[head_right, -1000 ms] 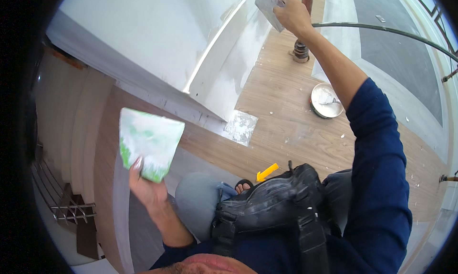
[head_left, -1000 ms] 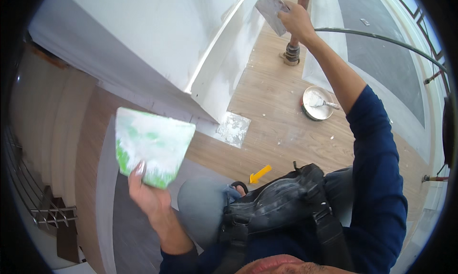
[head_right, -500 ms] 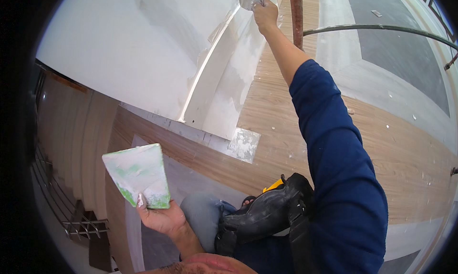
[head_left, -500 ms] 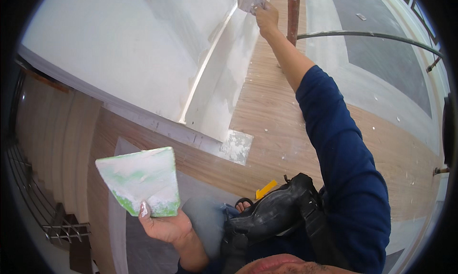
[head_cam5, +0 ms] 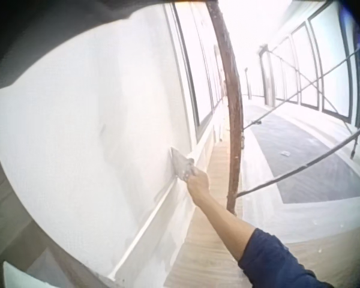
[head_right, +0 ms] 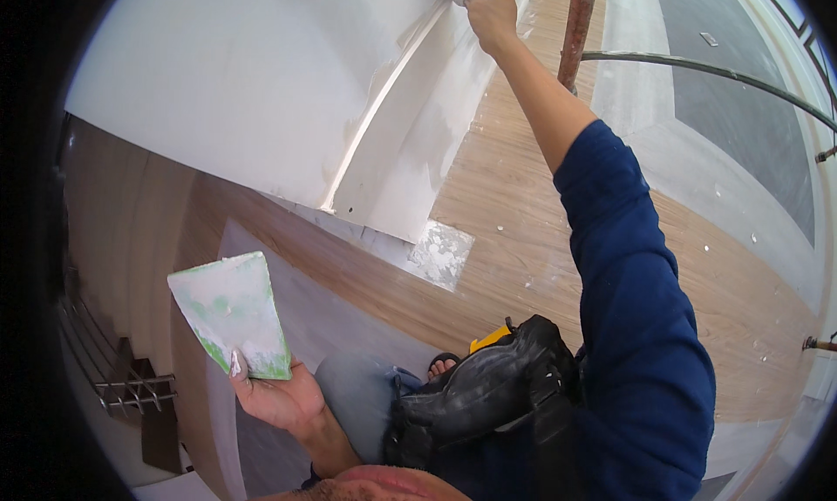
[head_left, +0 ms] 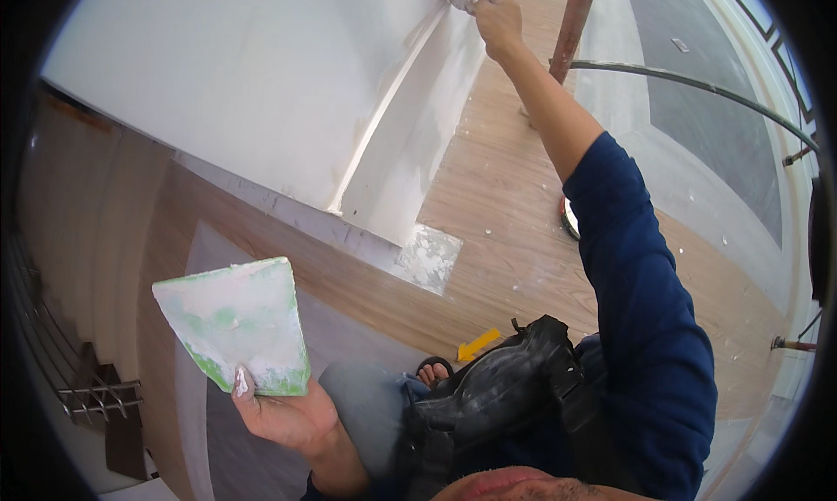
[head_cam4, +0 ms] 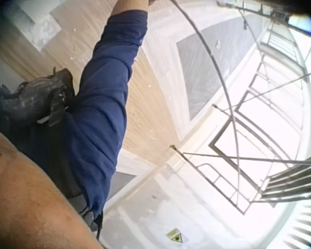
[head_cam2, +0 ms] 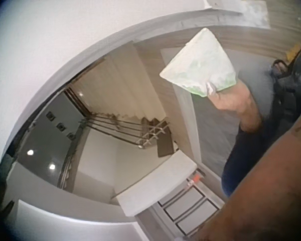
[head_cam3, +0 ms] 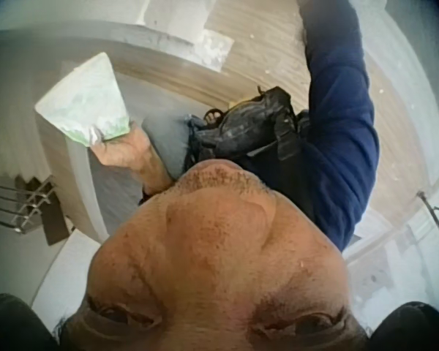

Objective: The person applies plaster to a wall using a trowel and hawk. They repeatedly scoop plaster from a bucket, spread it on the wall, and smooth the surface. The person moves along scaffolding to reach different sections of the wall.

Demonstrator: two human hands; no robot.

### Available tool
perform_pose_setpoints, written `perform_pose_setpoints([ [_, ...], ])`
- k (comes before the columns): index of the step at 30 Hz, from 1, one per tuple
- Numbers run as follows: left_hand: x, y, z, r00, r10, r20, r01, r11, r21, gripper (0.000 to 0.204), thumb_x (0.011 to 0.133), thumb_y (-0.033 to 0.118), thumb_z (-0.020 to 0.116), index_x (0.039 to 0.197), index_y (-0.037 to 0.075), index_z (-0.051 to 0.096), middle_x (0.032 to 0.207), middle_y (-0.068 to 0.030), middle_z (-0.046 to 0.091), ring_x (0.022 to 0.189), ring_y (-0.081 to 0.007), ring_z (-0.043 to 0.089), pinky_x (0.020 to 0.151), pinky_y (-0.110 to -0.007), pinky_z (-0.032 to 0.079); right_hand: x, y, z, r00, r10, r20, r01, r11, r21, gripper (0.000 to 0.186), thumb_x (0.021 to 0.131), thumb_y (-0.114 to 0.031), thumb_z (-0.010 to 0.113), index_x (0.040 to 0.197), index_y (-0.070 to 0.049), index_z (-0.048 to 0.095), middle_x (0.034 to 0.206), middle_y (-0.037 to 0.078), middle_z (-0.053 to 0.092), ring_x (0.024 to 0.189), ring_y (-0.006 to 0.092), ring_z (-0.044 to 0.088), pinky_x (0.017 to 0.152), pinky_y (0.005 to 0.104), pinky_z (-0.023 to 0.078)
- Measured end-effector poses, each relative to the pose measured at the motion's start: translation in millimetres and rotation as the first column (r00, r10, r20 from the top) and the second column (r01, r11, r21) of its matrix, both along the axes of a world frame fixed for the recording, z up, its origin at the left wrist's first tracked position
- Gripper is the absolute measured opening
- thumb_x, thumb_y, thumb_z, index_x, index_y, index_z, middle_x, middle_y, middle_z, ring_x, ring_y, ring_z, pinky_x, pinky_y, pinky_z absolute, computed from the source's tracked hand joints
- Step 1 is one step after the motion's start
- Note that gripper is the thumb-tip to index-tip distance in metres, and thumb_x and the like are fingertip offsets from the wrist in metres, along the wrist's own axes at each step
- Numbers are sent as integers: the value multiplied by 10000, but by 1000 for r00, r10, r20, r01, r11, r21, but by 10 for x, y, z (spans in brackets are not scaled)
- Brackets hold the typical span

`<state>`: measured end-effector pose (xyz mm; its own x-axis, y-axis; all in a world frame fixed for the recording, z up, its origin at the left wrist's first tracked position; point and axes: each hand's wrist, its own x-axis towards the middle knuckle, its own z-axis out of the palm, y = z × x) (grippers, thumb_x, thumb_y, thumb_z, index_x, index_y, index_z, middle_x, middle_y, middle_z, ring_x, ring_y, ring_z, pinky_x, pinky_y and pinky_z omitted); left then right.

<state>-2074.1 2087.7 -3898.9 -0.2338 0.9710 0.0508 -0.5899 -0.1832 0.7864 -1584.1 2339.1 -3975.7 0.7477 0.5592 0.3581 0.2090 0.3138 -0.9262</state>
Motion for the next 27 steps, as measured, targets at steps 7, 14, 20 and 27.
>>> perform_pose_setpoints([
  [7,-108,45,-126,996,-59,67,58,998,16,432,951,174,539,1340,-5,480,1259,-106,605,1115,-214,620,949,-353,521,-591,-401,7,990,108,-88,-110,994,-19,274,923,-156,632,1120,27,682,947,45,683,853,103,556,767,255,434],
  [14,-170,0,-126,993,-68,100,67,998,8,440,952,159,524,1355,-8,468,1267,-115,596,1132,-228,609,961,-368,509,-1256,-674,1,993,109,-39,-107,994,34,252,932,-145,580,1102,-16,714,642,-27,553,548,53,394,483,276,345],
  [20,-265,-27,-105,996,-35,86,37,999,-11,462,955,161,501,1379,-12,437,1302,-129,566,1172,-250,582,973,-403,497,-1626,-945,17,986,163,-38,-163,987,2,293,933,-138,585,1171,5,681,844,53,677,704,90,501,643,273,439],
  [27,-547,23,-141,998,68,-6,-68,995,-74,483,937,134,513,1387,-21,430,1328,-138,543,1210,-260,554,1015,-414,465,-2217,-1289,0,977,212,11,-212,976,45,267,944,-113,565,1139,32,676,857,52,686,762,97,529,713,287,460],
])
